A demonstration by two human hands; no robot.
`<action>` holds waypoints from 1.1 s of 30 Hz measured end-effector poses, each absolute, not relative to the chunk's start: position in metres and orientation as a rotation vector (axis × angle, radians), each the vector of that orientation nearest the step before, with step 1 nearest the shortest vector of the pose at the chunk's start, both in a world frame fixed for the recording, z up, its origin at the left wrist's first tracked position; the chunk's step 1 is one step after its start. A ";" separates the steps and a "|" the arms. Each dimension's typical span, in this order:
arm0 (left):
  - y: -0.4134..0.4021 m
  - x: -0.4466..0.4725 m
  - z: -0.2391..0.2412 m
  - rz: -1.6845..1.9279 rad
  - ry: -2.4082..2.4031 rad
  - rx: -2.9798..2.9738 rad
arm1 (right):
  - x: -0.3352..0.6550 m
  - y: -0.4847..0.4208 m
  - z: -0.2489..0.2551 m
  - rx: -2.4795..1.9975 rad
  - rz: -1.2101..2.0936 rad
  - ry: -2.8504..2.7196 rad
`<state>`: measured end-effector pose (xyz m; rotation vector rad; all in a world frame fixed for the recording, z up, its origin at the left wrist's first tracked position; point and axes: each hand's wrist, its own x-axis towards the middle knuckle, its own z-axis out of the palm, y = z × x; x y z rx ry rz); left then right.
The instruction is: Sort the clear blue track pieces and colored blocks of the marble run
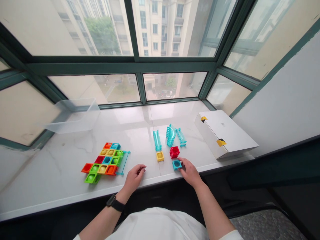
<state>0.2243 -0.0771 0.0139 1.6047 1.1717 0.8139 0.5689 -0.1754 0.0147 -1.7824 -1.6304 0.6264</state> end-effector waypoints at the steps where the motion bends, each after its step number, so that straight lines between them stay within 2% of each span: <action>1: -0.077 0.224 0.014 0.815 1.171 1.602 | 0.569 -0.176 0.014 -1.786 0.631 -1.625; 28: -0.077 0.222 0.006 0.760 1.180 1.784 | 0.571 -0.182 0.025 -1.770 0.664 -1.640; 33: -0.077 0.222 0.007 0.766 1.178 1.789 | 0.575 -0.179 0.026 -1.753 0.648 -1.484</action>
